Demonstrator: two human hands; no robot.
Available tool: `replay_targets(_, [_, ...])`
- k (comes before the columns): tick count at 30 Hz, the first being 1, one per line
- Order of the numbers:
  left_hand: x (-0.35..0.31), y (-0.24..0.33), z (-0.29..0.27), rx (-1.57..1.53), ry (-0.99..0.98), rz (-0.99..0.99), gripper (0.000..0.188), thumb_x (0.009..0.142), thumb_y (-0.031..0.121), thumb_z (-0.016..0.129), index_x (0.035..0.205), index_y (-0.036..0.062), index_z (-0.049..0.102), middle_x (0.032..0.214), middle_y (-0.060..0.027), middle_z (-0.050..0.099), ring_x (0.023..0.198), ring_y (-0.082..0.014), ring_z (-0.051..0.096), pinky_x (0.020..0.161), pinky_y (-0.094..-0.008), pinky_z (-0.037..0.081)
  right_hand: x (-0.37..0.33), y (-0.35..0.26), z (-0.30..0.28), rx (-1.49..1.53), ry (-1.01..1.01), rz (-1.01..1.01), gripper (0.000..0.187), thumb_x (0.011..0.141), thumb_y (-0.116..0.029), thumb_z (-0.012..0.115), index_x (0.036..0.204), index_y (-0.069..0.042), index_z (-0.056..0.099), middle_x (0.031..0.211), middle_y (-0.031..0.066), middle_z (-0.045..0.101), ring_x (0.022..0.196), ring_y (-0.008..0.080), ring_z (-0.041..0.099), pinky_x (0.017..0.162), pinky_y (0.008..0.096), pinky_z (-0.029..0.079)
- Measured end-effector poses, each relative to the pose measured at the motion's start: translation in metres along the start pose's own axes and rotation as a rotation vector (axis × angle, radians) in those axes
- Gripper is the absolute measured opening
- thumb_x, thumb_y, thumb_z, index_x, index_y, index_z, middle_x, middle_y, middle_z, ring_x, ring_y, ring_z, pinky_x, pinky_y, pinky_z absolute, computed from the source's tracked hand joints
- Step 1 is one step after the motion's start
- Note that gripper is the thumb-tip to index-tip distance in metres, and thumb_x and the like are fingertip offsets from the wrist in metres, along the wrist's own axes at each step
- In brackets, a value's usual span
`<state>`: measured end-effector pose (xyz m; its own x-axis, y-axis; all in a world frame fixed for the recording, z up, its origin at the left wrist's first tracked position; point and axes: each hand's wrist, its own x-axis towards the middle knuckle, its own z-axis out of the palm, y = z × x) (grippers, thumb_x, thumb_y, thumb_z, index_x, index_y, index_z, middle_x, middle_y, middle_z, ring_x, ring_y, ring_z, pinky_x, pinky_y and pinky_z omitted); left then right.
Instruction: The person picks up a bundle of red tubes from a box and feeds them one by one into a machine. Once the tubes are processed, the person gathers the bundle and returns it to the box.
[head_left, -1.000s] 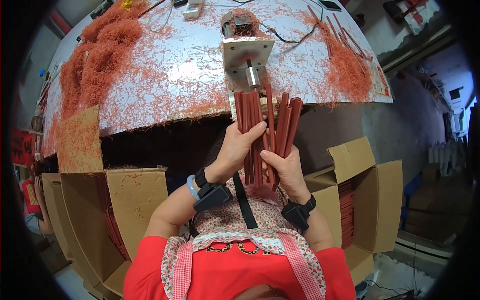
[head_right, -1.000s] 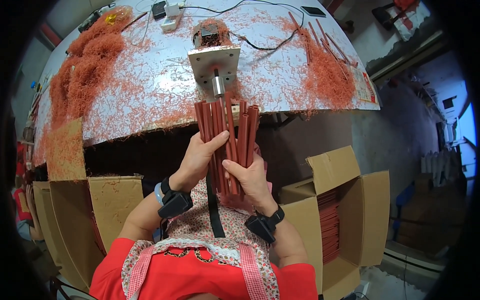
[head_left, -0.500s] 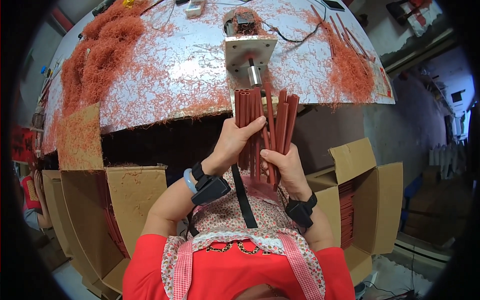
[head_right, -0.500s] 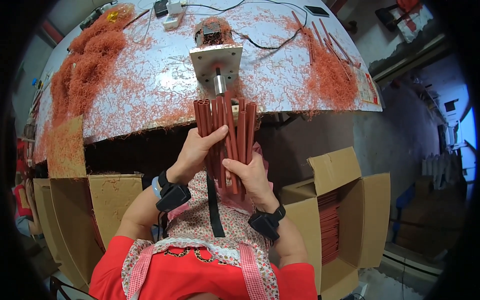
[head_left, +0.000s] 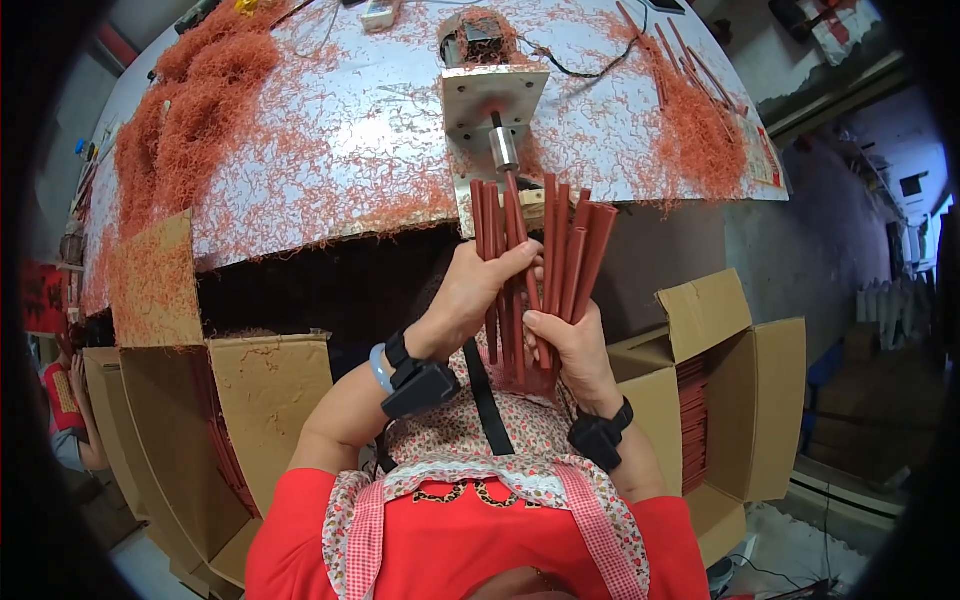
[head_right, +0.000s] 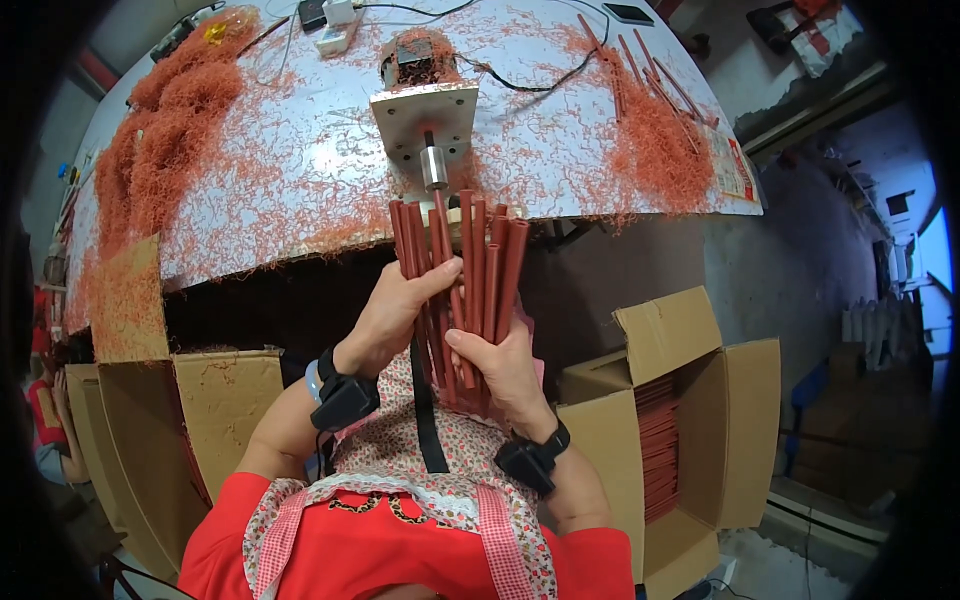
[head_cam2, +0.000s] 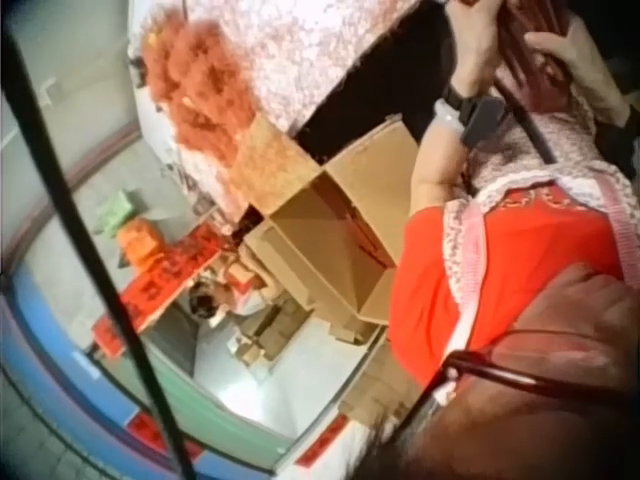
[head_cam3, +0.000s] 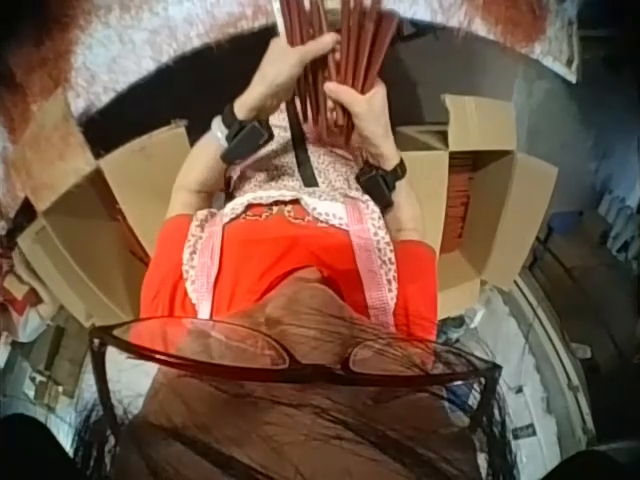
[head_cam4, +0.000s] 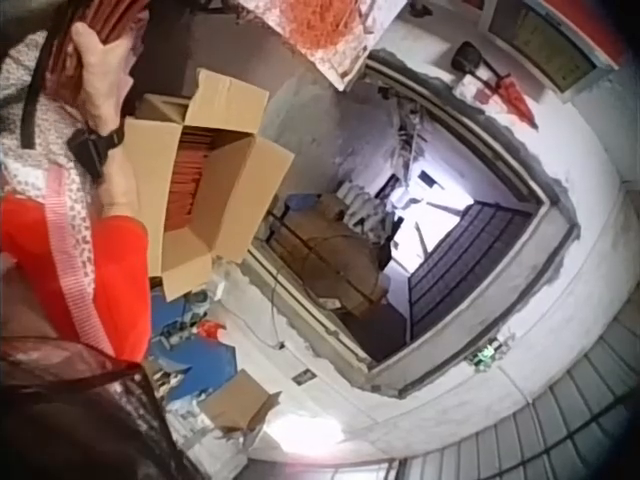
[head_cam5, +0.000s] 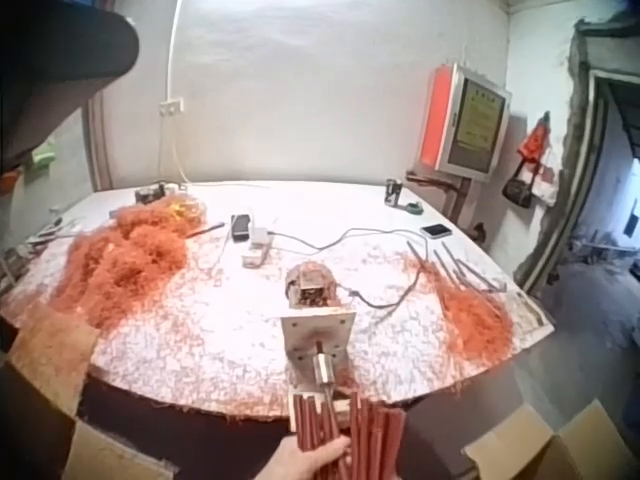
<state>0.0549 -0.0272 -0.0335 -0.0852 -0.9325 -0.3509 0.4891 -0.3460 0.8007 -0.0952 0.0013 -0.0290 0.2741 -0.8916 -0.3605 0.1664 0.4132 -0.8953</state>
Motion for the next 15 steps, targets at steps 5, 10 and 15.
replay_targets(5, [-0.001, -0.006, -0.003, -0.013, 0.023, 0.054, 0.021, 0.089, 0.017, 0.063, 0.096, -0.0026, 0.062, 0.086, -0.0065, 0.065, 0.076, -0.0107, 0.061, 0.068, -0.0262, 0.051, -0.004, 0.001, 0.002, 0.003, 0.008, -0.002, 0.043, 0.080, -0.006, 0.064, 0.119, 0.000, 0.048, 0.071, 0.0018, 0.056, 0.055, 0.0087, 0.054, 0.049, 0.0213, 0.045])
replay_targets(10, [-0.012, -0.019, -0.006, 0.139, 0.014, 0.099, 0.020, 0.089, 0.018, 0.062, 0.093, -0.0024, 0.062, 0.082, -0.0056, 0.065, 0.073, -0.0099, 0.061, 0.065, -0.0251, 0.050, -0.018, 0.005, 0.001, -0.062, 0.028, 0.050, 0.032, 0.079, -0.005, 0.066, 0.108, 0.001, 0.053, 0.073, 0.0024, 0.057, 0.056, 0.0086, 0.054, 0.050, 0.0219, 0.045])
replay_targets(15, [0.009, -0.010, -0.012, 0.157, 0.007, 0.109, 0.019, 0.089, 0.018, 0.062, 0.092, -0.0013, 0.063, 0.079, -0.0045, 0.065, 0.069, -0.0098, 0.060, 0.063, -0.0253, 0.049, 0.005, -0.004, -0.005, -0.054, -0.035, 0.104, 0.041, 0.078, -0.007, 0.066, 0.115, 0.002, 0.051, 0.073, 0.0024, 0.057, 0.057, 0.0090, 0.054, 0.051, 0.0223, 0.046])
